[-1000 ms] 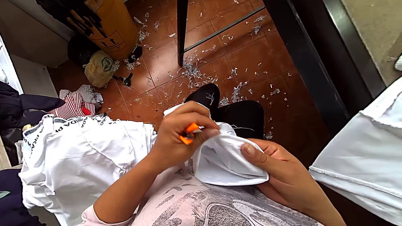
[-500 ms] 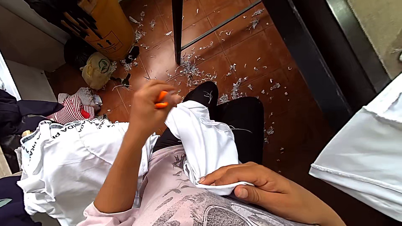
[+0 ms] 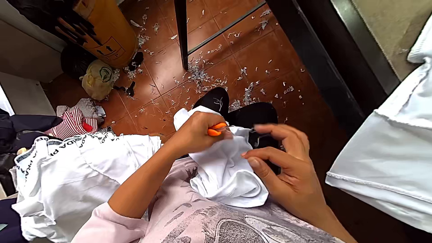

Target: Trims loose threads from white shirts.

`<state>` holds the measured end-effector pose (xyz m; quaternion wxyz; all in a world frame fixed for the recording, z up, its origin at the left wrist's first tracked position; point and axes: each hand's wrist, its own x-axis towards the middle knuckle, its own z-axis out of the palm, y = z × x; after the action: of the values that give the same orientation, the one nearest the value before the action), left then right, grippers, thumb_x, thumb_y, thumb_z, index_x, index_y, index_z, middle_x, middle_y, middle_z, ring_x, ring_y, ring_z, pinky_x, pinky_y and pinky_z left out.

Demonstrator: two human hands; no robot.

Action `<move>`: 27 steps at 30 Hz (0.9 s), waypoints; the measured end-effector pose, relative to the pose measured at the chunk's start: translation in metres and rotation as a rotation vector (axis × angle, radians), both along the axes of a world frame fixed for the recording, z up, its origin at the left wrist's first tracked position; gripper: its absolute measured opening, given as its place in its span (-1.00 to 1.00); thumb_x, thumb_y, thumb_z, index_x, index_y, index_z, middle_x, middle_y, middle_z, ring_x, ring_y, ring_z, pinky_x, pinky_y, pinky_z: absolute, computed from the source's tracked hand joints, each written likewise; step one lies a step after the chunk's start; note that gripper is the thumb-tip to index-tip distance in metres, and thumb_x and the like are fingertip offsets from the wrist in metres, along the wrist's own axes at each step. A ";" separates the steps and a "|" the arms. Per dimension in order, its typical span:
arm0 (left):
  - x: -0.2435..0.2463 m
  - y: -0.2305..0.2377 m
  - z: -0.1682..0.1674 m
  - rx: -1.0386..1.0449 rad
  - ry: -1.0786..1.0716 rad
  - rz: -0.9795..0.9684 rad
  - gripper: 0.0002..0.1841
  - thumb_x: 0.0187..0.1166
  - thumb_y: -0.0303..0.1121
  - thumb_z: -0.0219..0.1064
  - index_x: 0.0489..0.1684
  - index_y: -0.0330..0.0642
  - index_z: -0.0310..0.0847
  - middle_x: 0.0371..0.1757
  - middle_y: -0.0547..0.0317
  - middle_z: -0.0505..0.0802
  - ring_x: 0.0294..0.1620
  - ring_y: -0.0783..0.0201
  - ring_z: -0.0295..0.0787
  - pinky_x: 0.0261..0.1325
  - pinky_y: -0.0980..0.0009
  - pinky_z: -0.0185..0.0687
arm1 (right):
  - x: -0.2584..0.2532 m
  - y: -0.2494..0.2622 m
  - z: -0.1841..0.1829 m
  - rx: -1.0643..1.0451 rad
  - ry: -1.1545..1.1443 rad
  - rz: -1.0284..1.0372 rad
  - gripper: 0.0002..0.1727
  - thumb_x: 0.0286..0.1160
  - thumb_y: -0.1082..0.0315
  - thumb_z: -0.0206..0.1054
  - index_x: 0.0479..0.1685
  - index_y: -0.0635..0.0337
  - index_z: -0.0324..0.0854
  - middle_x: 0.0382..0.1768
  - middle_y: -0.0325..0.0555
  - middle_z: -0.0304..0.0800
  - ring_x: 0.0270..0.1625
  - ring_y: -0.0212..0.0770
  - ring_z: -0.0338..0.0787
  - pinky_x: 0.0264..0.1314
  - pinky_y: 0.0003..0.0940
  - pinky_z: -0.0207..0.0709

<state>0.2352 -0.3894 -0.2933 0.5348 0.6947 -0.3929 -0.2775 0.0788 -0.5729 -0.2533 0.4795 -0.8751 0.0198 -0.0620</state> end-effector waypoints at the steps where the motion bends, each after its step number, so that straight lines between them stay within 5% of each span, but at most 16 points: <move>1: -0.005 0.001 0.015 -0.108 0.045 0.009 -0.87 0.48 -0.47 0.46 -0.39 -0.40 0.76 -0.51 0.17 0.76 -0.50 0.55 0.56 -0.40 0.59 0.44 | 0.006 -0.001 0.003 0.011 -0.020 0.057 -0.70 0.66 -0.10 0.25 -0.30 -0.25 0.81 0.53 -0.28 0.57 0.80 -0.06 0.18 0.83 0.05 -0.03; 3: -0.017 0.003 0.042 -0.287 0.107 0.042 -0.89 0.47 -0.53 0.44 -0.36 -0.47 0.75 -0.44 0.13 0.79 -0.39 0.60 0.62 -0.30 0.69 0.51 | 0.013 0.002 0.010 0.125 -0.061 0.158 -0.80 0.60 -0.02 0.35 -0.26 -0.27 0.85 0.45 -0.38 0.70 0.78 -0.14 0.30 0.89 0.20 -0.12; 4: -0.021 0.004 0.052 -0.340 0.094 0.079 -0.89 0.47 -0.55 0.45 -0.34 -0.49 0.75 -0.42 0.11 0.80 -0.35 0.59 0.65 -0.25 0.70 0.54 | 0.015 0.005 0.015 0.189 -0.081 0.175 -0.87 0.58 0.08 0.40 -0.22 -0.23 0.84 0.32 -0.47 0.77 0.63 -0.34 0.50 0.89 0.05 0.03; 6: -0.025 0.008 0.063 -0.364 -0.013 0.175 -0.92 0.42 -0.59 0.47 -0.34 -0.49 0.75 -0.43 0.11 0.77 -0.35 0.55 0.63 -0.24 0.69 0.54 | 0.019 0.007 0.021 0.301 -0.117 0.179 -0.91 0.53 0.31 0.43 -0.18 -0.10 0.84 0.03 -0.47 0.82 0.18 -0.52 0.76 0.41 -0.50 0.64; 7: -0.026 0.010 0.066 -0.351 -0.068 0.217 -0.93 0.38 -0.60 0.48 -0.36 -0.48 0.76 -0.44 0.10 0.77 -0.35 0.53 0.63 -0.25 0.68 0.53 | 0.020 0.007 0.024 0.347 -0.102 0.199 -0.88 0.52 0.38 0.40 -0.17 -0.03 0.85 -0.01 -0.42 0.82 0.08 -0.50 0.79 0.21 -0.59 0.72; 12: -0.029 0.025 0.061 -0.256 -0.055 0.276 -0.88 0.50 -0.52 0.44 -0.34 -0.45 0.72 -0.41 0.16 0.77 -0.36 0.60 0.61 -0.27 0.73 0.52 | 0.012 0.009 0.022 0.420 0.042 0.279 -0.79 0.58 0.31 0.35 0.05 -0.07 0.84 -0.01 -0.46 0.81 -0.01 -0.58 0.76 0.00 -0.73 0.68; 16: -0.031 0.050 0.069 0.037 0.003 0.207 -0.54 0.74 -0.03 0.23 0.18 -0.35 0.47 -0.29 0.30 0.62 -0.30 0.57 0.54 -0.24 0.65 0.54 | 0.010 0.010 0.021 0.491 0.076 0.275 -0.65 0.60 0.29 0.36 0.33 -0.05 0.76 0.31 -0.41 0.78 0.33 -0.45 0.74 0.31 -0.60 0.67; 18: -0.030 0.062 0.076 0.159 -0.096 0.123 -0.50 0.81 0.07 0.05 0.03 -0.28 0.54 -0.33 0.34 0.62 -0.32 0.55 0.53 -0.22 0.58 0.52 | 0.010 0.010 0.020 0.502 0.088 0.255 -0.60 0.59 0.26 0.38 0.40 -0.03 0.73 0.39 -0.36 0.75 0.41 -0.38 0.71 0.40 -0.54 0.66; 21: -0.029 0.067 0.078 0.197 -0.266 -0.002 -0.57 0.75 0.02 0.18 -0.16 -0.19 0.77 -0.39 0.38 0.76 -0.35 0.57 0.65 -0.30 0.57 0.61 | 0.010 0.010 0.020 0.513 0.109 0.260 -0.56 0.58 0.24 0.40 0.44 -0.01 0.71 0.40 -0.33 0.75 0.41 -0.36 0.72 0.39 -0.52 0.67; 27: -0.029 0.048 0.072 0.237 -0.376 -0.045 -0.62 0.70 -0.03 0.23 -0.30 -0.14 0.77 -0.53 0.36 0.70 -0.49 0.45 0.62 -0.47 0.45 0.48 | 0.011 0.010 0.017 0.499 0.153 0.294 -0.49 0.54 0.22 0.40 0.52 -0.03 0.66 0.41 -0.36 0.74 0.37 -0.40 0.74 0.36 -0.55 0.68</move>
<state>0.2062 -0.3410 -0.2210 0.3604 0.7832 -0.4658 -0.1993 0.0900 -0.5632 -0.2364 0.6806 -0.7260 -0.0564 0.0809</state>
